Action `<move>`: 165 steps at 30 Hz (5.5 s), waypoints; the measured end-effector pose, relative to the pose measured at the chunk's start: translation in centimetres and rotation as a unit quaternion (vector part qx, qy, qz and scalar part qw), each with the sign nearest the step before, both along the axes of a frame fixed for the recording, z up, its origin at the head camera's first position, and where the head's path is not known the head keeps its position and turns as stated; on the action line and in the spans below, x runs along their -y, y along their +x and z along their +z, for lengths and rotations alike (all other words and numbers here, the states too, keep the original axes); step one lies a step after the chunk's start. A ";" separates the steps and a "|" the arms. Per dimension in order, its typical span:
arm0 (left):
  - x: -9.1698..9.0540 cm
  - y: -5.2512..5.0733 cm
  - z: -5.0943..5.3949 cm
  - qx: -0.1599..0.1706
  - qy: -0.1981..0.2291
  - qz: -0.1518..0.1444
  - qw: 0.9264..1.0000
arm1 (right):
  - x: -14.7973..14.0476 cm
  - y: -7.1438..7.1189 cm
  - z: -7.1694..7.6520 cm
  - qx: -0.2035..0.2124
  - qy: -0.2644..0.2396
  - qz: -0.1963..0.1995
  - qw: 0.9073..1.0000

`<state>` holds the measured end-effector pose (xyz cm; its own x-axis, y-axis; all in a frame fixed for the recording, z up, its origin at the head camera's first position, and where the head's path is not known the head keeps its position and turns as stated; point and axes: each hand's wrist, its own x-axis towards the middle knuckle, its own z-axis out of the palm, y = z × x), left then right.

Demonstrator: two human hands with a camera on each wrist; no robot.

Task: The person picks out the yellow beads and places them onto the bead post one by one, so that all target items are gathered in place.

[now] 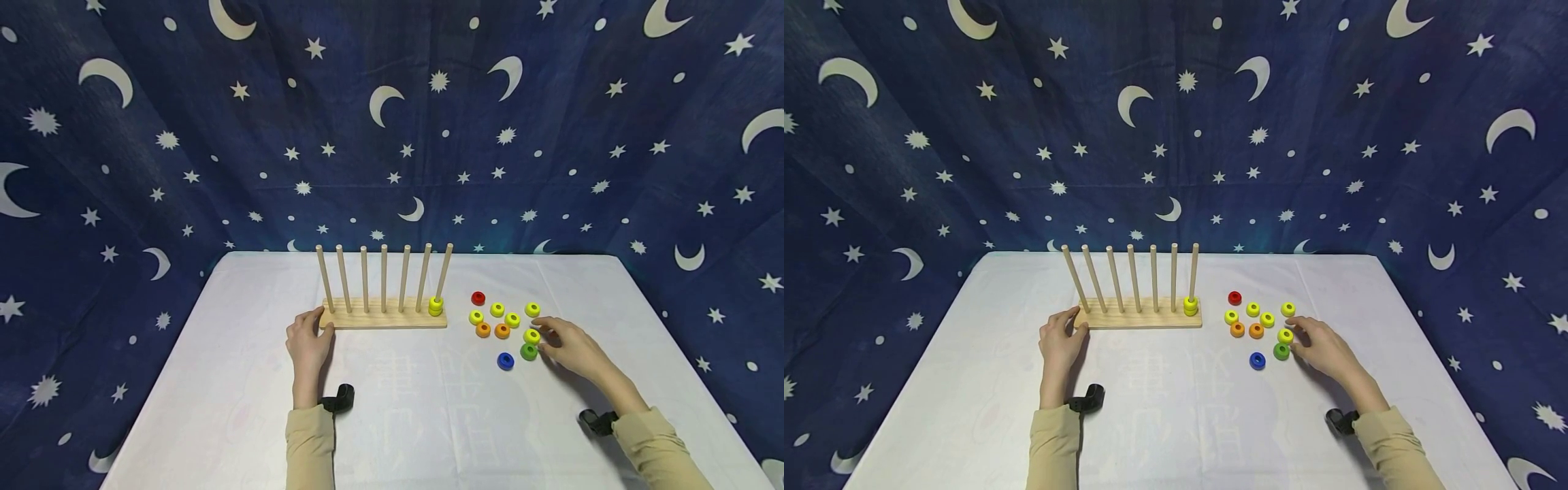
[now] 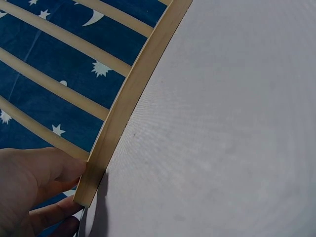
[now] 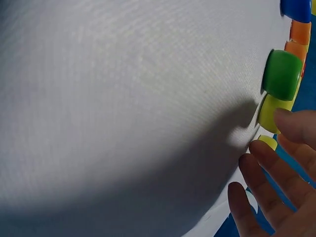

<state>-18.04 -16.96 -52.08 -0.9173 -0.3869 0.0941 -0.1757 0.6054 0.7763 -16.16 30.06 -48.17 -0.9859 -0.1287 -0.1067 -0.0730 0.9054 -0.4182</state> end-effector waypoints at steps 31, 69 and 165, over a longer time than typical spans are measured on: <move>0.0 -0.1 0.0 0.001 0.004 0.003 1.000 | -0.4 0.0 -0.6 -0.041 0.009 0.032 0.999; 0.0 -0.1 -0.2 -0.009 0.006 0.005 1.000 | -0.2 0.7 -0.2 -0.038 -0.046 -0.053 0.997; 0.0 -0.2 -0.2 0.002 0.004 0.003 1.000 | 9.5 -1.6 6.8 -0.259 -0.241 -0.055 0.934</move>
